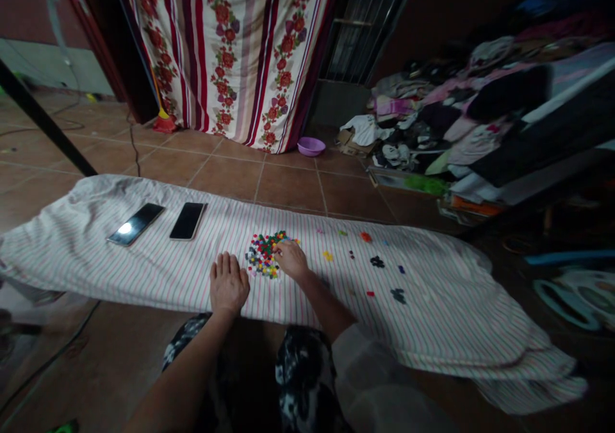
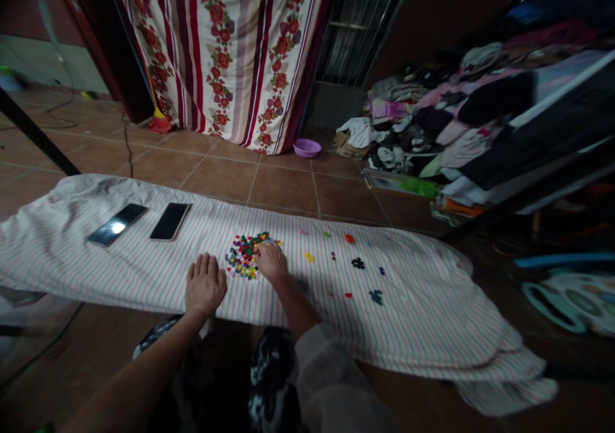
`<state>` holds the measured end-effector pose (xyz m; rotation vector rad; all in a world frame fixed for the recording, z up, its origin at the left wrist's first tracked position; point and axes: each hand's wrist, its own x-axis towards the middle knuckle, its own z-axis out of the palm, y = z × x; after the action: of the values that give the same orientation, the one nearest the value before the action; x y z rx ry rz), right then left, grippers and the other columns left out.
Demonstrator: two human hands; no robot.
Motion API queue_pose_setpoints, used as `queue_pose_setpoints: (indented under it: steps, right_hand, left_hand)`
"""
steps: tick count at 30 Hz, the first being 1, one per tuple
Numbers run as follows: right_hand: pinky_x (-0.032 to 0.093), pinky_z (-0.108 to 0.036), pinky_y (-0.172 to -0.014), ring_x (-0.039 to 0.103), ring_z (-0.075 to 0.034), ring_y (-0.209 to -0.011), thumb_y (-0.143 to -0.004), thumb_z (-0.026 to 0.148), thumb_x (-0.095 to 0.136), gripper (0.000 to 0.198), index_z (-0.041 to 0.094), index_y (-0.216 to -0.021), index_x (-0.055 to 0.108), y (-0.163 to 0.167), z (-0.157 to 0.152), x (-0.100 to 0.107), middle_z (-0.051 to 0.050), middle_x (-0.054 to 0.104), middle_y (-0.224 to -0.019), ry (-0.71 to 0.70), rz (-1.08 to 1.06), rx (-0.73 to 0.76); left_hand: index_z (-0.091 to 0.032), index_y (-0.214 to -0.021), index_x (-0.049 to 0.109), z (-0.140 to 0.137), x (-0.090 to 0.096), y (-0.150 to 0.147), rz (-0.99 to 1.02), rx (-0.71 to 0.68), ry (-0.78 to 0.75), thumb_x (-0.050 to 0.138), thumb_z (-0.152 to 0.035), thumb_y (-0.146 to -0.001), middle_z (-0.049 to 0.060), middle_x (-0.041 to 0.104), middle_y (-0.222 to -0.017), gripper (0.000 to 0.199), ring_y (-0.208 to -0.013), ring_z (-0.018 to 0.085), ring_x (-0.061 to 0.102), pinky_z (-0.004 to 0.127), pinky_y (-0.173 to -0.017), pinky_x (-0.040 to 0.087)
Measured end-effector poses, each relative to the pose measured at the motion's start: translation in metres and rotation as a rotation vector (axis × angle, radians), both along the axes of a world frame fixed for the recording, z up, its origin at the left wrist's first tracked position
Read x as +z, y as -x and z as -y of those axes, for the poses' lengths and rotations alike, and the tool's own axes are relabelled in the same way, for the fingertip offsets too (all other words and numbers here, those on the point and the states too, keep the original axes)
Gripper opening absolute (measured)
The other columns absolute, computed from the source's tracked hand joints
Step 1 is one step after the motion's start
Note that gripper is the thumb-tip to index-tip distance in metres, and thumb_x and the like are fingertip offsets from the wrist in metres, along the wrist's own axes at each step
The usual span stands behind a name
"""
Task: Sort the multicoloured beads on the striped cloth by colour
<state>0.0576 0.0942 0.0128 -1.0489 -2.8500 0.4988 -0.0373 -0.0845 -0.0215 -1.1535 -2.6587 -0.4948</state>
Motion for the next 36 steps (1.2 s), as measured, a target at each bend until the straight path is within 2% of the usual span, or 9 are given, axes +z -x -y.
queue_pose_setpoints:
  steps: [6,11,16,20,27,31,36]
  right_hand:
    - [0.04,-0.03,-0.097,0.06,-0.02,-0.108,-0.091,0.017,0.055,0.026,0.022,-0.107,0.074,0.008,0.003,0.007,-0.008,0.072,-0.111,0.016,0.076,-0.037]
    - [0.042,-0.032,-0.094,0.063,-0.022,-0.105,-0.088,0.013,0.055,0.025,0.022,-0.099,0.076,0.012,0.003,0.007,-0.009,0.072,-0.107,0.011,0.052,-0.051]
    - [0.042,-0.032,-0.093,0.063,-0.021,-0.1,-0.087,0.016,0.057,0.019,0.021,-0.092,0.075,0.008,0.0,0.006,-0.009,0.073,-0.101,0.004,-0.037,-0.042]
    - [0.044,-0.03,-0.091,0.064,-0.02,-0.1,-0.088,0.021,0.059,0.015,0.023,-0.095,0.073,0.001,-0.002,0.003,-0.005,0.075,-0.099,0.035,-0.143,-0.064]
    - [0.05,-0.024,-0.079,0.068,-0.014,-0.086,-0.085,0.016,0.059,0.019,0.023,-0.099,0.07,-0.01,0.0,-0.005,0.0,0.075,-0.094,0.212,-0.348,-0.106]
    - [0.052,-0.024,-0.082,0.069,-0.014,-0.09,-0.085,0.013,0.055,0.026,0.025,-0.102,0.07,-0.018,0.005,-0.006,0.0,0.075,-0.099,0.263,-0.458,-0.12]
    - [0.052,-0.024,-0.087,0.069,-0.014,-0.094,-0.085,0.01,0.052,0.028,0.025,-0.098,0.072,-0.032,0.01,-0.005,0.001,0.075,-0.103,0.268,-0.486,-0.115]
  left_hand:
    - [-0.002,-0.134,0.058,0.0,0.001,-0.001,0.003,0.003,0.011,0.037,-0.031,-0.093,0.024,0.055,-0.144,0.055,-0.14,0.036,0.046,0.052,-0.117,0.035]
    - [-0.004,-0.135,0.057,0.0,0.004,-0.002,0.028,0.011,0.018,0.037,-0.031,-0.092,0.023,0.054,-0.146,0.055,-0.141,0.035,0.044,0.052,-0.117,0.034]
    - [-0.005,-0.133,0.058,-0.001,0.003,-0.002,-0.002,0.016,0.024,0.037,-0.031,-0.091,0.022,0.055,-0.145,0.054,-0.14,0.035,0.045,0.051,-0.116,0.034]
    - [-0.004,-0.134,0.057,-0.001,0.003,-0.002,0.013,0.018,0.035,0.037,-0.031,-0.091,0.022,0.054,-0.146,0.055,-0.141,0.035,0.044,0.052,-0.117,0.034]
    - [-0.003,-0.135,0.056,0.0,0.002,-0.001,0.009,0.011,0.042,0.035,-0.032,-0.093,0.023,0.053,-0.146,0.056,-0.142,0.036,0.043,0.052,-0.117,0.033]
    - [-0.004,-0.135,0.056,0.0,0.002,-0.002,-0.021,0.014,0.049,0.033,-0.032,-0.093,0.022,0.054,-0.145,0.056,-0.142,0.035,0.043,0.051,-0.117,0.033]
    - [-0.004,-0.133,0.057,0.001,0.006,-0.003,-0.028,0.007,0.055,0.031,-0.032,-0.093,0.022,0.055,-0.144,0.055,-0.14,0.035,0.044,0.05,-0.116,0.033]
